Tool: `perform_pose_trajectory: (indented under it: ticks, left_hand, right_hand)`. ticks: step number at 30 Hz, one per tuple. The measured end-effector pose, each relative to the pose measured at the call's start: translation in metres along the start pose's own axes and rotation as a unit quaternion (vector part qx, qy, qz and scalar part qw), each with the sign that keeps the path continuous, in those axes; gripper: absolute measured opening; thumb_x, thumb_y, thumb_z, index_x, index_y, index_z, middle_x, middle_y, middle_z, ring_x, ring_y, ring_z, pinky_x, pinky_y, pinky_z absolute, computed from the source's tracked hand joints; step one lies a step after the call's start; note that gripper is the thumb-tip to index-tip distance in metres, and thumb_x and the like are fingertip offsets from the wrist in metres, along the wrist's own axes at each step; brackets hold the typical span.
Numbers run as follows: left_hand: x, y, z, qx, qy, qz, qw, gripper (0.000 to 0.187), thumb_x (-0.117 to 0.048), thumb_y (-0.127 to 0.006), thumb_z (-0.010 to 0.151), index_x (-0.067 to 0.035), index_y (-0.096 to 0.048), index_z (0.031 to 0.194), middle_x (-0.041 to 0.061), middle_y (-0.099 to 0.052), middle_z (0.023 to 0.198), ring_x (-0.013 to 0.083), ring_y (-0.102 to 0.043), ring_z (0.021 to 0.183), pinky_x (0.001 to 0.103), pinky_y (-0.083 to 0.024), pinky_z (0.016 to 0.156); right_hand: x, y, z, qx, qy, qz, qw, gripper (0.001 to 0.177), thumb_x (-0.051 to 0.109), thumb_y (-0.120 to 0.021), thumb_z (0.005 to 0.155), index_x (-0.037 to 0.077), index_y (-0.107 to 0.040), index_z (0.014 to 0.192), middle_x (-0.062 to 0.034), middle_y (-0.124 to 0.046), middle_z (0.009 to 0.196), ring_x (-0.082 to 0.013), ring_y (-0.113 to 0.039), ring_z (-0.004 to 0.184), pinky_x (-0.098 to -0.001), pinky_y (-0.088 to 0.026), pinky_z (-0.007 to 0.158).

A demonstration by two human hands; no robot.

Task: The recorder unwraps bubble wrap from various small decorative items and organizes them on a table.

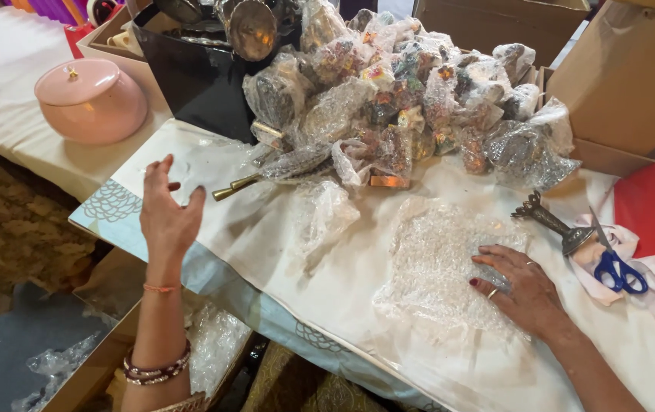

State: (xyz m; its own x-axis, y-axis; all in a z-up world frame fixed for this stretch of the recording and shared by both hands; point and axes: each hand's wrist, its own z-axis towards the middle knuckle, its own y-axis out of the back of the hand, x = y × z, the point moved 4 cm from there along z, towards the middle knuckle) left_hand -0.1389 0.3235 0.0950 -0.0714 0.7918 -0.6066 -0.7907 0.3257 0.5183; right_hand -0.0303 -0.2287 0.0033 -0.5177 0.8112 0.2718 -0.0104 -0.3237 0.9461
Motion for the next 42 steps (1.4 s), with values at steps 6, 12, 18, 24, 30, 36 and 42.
perform_pose_trajectory:
  ticks: [6,12,18,24,30,36,42]
  left_hand:
    - [-0.065,-0.037,-0.029,0.232,0.004,-0.073,0.970,0.044,-0.030,-0.073,0.091,-0.024,-0.067,0.133,0.006,-0.067,0.141,0.0191,-0.069,0.117,0.032,-0.063,0.080]
    - [-0.142,-0.076,-0.053,0.392,-0.172,0.103,0.898,0.084,-0.044,-0.080,0.083,-0.028,-0.037,0.154,0.019,-0.024,0.164,0.0401,-0.034,0.142,0.048,-0.053,0.094]
    - [-0.098,-0.130,-0.078,0.414,-0.206,0.105,0.880,0.060,-0.029,-0.079,0.082,-0.019,-0.055,0.136,0.007,-0.052,0.144,0.0300,-0.056,0.126,0.041,-0.052,0.095]
    - [-0.109,-0.097,-0.061,0.400,-0.068,0.016,0.914,0.026,-0.027,-0.078,0.086,-0.018,-0.070,0.109,0.002,-0.073,0.114,0.0215,-0.072,0.100,0.037,-0.057,0.082]
    - [-0.076,-0.082,-0.046,0.268,-0.035,-0.082,0.959,0.028,-0.027,-0.081,0.080,-0.015,-0.071,0.103,0.003,-0.071,0.127,0.0214,-0.074,0.105,0.035,-0.061,0.082]
    - [-0.097,-0.050,-0.037,0.243,-0.170,-0.065,0.953,0.060,-0.026,-0.086,0.075,-0.013,-0.064,0.129,0.022,-0.044,0.153,0.0399,-0.048,0.135,0.047,-0.042,0.107]
    - [-0.119,-0.072,-0.042,0.265,-0.214,-0.048,0.939,0.061,-0.029,-0.083,0.081,-0.015,-0.061,0.137,0.015,-0.051,0.150,0.0335,-0.053,0.134,0.053,-0.034,0.113]
  right_hand:
    - [0.004,0.003,0.001,0.006,-0.005,0.003,1.000,0.044,0.043,-0.070,0.084,0.024,-0.069,0.123,0.0051,-0.060,0.140,-0.0186,-0.052,0.133,-0.0408,-0.041,0.110]
    - [0.007,0.006,0.000,0.014,-0.016,0.001,1.000,0.044,0.044,-0.070,0.084,0.024,-0.069,0.123,0.0051,-0.060,0.140,-0.0187,-0.053,0.132,-0.0406,-0.042,0.109]
    - [0.005,0.006,0.000,0.002,0.000,0.004,1.000,0.043,0.044,-0.070,0.085,0.022,-0.069,0.122,0.0035,-0.061,0.139,-0.0196,-0.053,0.132,-0.0411,-0.042,0.109]
    - [0.004,0.005,-0.001,-0.001,0.002,0.002,1.000,0.044,0.044,-0.070,0.085,0.022,-0.069,0.122,0.0033,-0.061,0.140,-0.0200,-0.054,0.132,-0.0414,-0.042,0.110]
    - [0.005,0.006,-0.001,0.001,0.006,0.002,1.000,0.044,0.043,-0.069,0.085,0.021,-0.069,0.123,0.0028,-0.060,0.140,-0.0203,-0.052,0.133,-0.0425,-0.041,0.110]
    - [0.007,0.007,-0.001,0.004,-0.001,-0.006,1.000,0.044,0.044,-0.069,0.085,0.021,-0.069,0.123,0.0030,-0.060,0.140,-0.0211,-0.052,0.133,-0.0422,-0.040,0.110]
    - [0.010,0.009,-0.001,0.001,-0.003,0.010,1.000,0.044,0.042,-0.070,0.084,0.020,-0.070,0.122,0.0024,-0.061,0.139,-0.0218,-0.054,0.132,-0.0417,-0.041,0.110]
